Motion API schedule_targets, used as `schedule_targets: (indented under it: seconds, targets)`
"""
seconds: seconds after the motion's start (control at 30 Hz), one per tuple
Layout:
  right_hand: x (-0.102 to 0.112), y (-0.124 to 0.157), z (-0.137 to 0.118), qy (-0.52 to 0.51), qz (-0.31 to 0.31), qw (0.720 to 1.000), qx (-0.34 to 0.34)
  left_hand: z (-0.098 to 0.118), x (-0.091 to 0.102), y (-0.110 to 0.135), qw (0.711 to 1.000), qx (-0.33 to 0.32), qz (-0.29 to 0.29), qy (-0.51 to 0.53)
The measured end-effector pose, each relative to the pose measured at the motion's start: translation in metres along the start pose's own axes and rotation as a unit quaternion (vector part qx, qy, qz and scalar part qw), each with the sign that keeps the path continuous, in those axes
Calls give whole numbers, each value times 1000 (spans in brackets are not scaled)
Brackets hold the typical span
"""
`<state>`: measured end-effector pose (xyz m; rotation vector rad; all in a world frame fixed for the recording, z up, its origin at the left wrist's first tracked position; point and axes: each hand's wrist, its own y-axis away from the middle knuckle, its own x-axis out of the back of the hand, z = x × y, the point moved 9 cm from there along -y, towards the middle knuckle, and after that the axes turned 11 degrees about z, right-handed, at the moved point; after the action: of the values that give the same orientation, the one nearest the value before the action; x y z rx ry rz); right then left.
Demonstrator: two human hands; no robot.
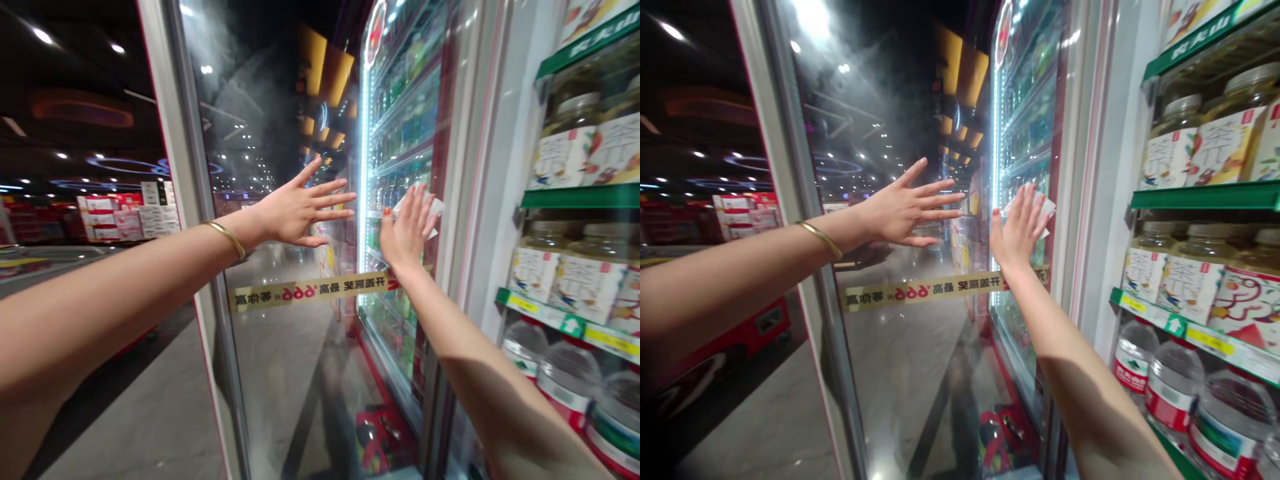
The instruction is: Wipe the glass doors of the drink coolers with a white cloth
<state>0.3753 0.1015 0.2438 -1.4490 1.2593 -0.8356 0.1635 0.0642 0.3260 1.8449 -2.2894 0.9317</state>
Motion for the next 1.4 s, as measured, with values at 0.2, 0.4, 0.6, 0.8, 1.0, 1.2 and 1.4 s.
schedule_targets:
  seconds: [0.2, 0.4, 0.6, 0.8, 1.0, 1.2, 1.4]
  targets:
    - [-7, 35, -75, -64, -77, 952, 290, 15, 9, 39, 970, 197, 103, -93]
    - [-14, -50, -69, -58, -25, 984, 166, 27, 2, 47, 961, 230, 119, -95]
    - [-26, -77, -102, -41, -128, 951, 278, -3, 10, 55, 970, 203, 105, -84]
    - [-34, -91, -158, -55, -102, 929, 351, -46, 36, 65, 941, 258, 187, -118]
    - [-41, -111, -176, -64, -65, 949, 302, -44, 30, 67, 939, 255, 197, -123]
    - [-54, -45, -250, -121, -164, 813, 545, -44, 38, 82, 930, 261, 228, -123]
    - [-55, -106, -235, -91, -79, 943, 310, -50, 35, 91, 918, 305, 228, -112]
